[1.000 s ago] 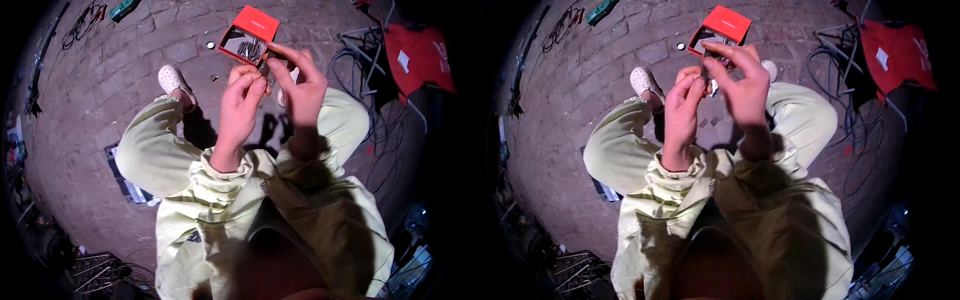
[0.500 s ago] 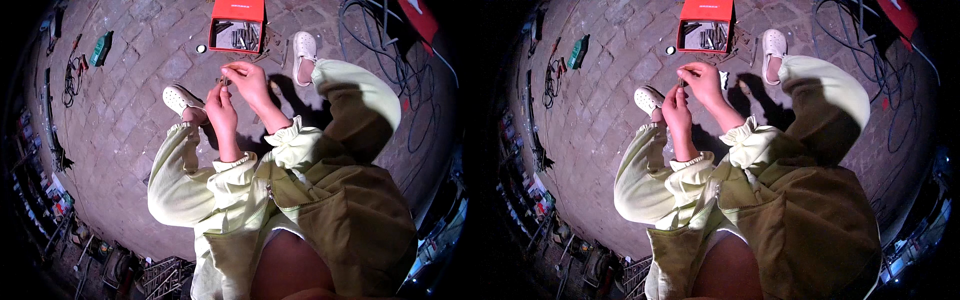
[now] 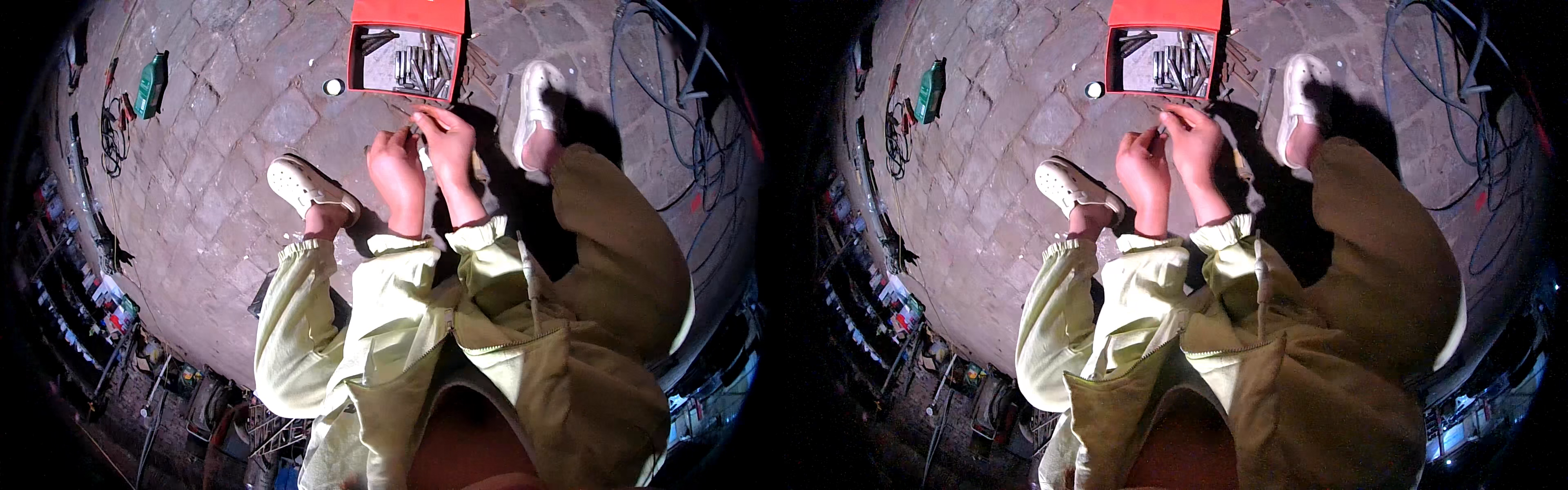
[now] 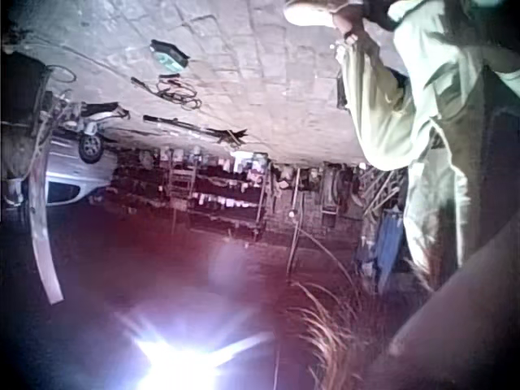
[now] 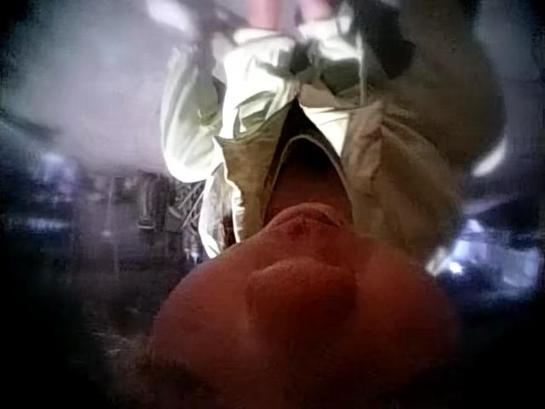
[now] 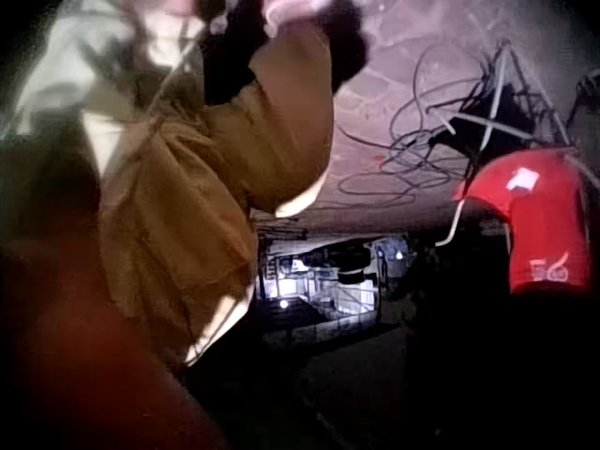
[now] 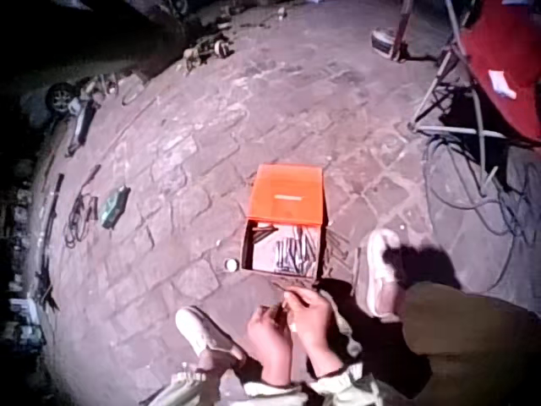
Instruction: The person sits on a brick floor and cleans small metal rods by hand. They pick up rods from a red box, rub them between their fingers to remove residue, and place them back into the box.
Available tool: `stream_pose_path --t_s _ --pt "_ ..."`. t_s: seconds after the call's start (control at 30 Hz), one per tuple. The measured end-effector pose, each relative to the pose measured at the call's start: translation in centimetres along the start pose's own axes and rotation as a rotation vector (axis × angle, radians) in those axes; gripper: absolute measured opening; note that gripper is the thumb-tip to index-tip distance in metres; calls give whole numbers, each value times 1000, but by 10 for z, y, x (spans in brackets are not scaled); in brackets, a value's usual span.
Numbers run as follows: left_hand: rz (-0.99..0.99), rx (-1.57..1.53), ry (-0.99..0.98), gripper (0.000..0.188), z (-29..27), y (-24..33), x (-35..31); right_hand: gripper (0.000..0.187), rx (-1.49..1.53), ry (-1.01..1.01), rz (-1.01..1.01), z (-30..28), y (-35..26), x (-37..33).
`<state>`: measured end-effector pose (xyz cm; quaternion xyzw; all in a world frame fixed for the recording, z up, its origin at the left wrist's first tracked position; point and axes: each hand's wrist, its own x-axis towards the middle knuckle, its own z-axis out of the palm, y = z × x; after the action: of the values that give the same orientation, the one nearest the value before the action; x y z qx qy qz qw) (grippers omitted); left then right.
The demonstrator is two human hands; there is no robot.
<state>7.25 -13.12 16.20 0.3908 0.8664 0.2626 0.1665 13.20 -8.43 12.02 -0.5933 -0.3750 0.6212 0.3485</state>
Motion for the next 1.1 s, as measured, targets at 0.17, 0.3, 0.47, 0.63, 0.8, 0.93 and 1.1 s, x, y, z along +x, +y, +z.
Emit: stream_pose_path --t_s 0.17,0.3,0.47,0.63,0.8,0.93,1.1 --pt "65 -15 -65 16 31 -12 22 14 -99 207 -108 2 0 17" --pt "-70 0 -44 18 49 -36 60 9 -271 261 -477 1 -13 27" --pt "165 323 168 14 73 -50 128 12 -100 277 -179 -9 -14 33" --pt "194 525 247 16 97 -76 155 15 -97 246 -121 -13 0 36" --pt "130 484 258 15 115 -80 166 16 -52 241 -99 -18 -2 38" --pt "122 359 298 17 113 -73 154 16 -61 240 -92 -20 -2 41" --pt "51 316 78 20 113 -63 133 18 14 200 -72 -20 -2 39"
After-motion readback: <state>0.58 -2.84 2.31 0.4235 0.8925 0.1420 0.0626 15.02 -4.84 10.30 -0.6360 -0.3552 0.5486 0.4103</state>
